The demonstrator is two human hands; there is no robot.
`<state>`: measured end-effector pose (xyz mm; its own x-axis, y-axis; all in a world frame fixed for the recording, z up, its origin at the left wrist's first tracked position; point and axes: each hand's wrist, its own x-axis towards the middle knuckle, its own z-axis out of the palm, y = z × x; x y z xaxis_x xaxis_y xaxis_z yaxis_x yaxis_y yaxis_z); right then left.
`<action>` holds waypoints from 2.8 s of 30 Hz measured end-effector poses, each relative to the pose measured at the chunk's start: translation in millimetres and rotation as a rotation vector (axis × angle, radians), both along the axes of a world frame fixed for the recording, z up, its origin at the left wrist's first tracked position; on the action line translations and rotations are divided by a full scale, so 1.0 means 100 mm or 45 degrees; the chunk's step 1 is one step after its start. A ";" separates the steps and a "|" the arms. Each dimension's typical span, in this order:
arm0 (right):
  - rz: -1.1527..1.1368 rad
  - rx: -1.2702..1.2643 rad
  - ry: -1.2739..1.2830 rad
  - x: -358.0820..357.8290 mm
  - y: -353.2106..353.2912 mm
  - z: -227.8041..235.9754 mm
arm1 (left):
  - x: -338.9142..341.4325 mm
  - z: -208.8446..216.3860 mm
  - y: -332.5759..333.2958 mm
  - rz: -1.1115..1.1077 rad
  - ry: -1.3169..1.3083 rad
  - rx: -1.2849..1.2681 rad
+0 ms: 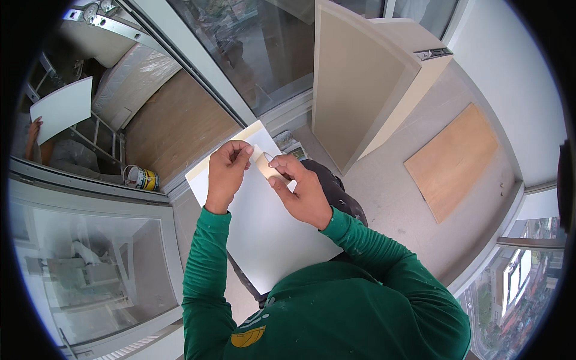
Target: The person sands the edge of a white panel using a sanding block and then applies masking tape to the edge by hand.
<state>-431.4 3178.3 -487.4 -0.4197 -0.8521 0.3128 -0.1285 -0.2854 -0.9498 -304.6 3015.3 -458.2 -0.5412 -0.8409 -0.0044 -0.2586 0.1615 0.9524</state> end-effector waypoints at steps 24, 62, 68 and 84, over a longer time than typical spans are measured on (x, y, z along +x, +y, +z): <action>-0.092 0.163 0.102 -0.02 0.10 0.11 | -0.50 -0.48 -0.45 0.253 -0.274 -0.887; -0.081 0.161 -0.077 -0.16 -0.01 -0.02 | -0.65 -0.67 -0.53 0.375 -0.314 -0.982; -0.094 0.185 0.002 -0.16 -0.01 -0.03 | -0.65 -0.68 -0.54 0.377 -0.307 -0.998; -0.073 0.175 -0.071 -0.16 -0.03 -0.02 | -0.70 -0.70 -0.54 0.423 -0.290 -1.204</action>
<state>-447.8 3175.5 -489.0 -0.4826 -0.8592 0.1699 -0.0866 -0.1462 -0.9855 -374.8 2961.0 -527.9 -0.3495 -0.6608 0.6642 -0.5856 0.7075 0.3956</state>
